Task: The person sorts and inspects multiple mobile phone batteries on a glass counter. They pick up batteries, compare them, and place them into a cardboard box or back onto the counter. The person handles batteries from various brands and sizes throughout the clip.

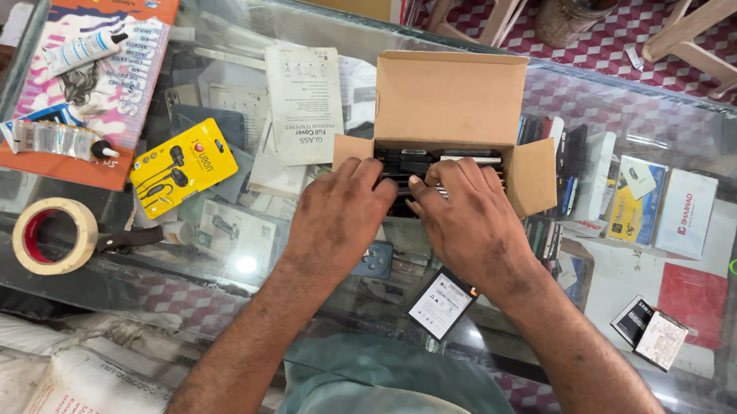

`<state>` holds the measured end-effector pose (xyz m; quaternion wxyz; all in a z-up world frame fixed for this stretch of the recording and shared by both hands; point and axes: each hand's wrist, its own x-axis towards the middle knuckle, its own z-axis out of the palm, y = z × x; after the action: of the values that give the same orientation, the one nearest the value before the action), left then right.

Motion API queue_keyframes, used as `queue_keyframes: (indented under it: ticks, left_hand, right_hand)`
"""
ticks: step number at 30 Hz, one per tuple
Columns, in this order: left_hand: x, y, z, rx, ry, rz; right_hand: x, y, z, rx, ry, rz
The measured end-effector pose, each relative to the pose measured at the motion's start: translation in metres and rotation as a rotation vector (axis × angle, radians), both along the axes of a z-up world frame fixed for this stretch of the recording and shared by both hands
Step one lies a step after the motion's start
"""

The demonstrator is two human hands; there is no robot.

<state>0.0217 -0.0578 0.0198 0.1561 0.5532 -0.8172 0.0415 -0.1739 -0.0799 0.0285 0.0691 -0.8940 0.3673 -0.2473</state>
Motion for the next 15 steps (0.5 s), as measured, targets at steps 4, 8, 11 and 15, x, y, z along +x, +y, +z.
queue_keyframes:
  ticks: [4,8,11,15]
  left_hand:
    - [-0.002,0.000,-0.001,0.039,-0.068,0.020]
    - [0.001,0.001,0.006,0.010,0.078,-0.015]
    - [0.007,0.007,0.016,-0.041,0.322,-0.034]
    - [0.019,0.013,0.029,0.079,0.681,0.002]
  right_hand:
    - [-0.004,0.000,-0.004,0.008,0.001,0.005]
    - [-0.007,-0.007,-0.017,0.080,-0.239,0.052]
    - [-0.013,-0.008,-0.027,0.236,-0.416,-0.038]
    - [-0.020,-0.003,-0.033,0.501,-0.688,-0.142]
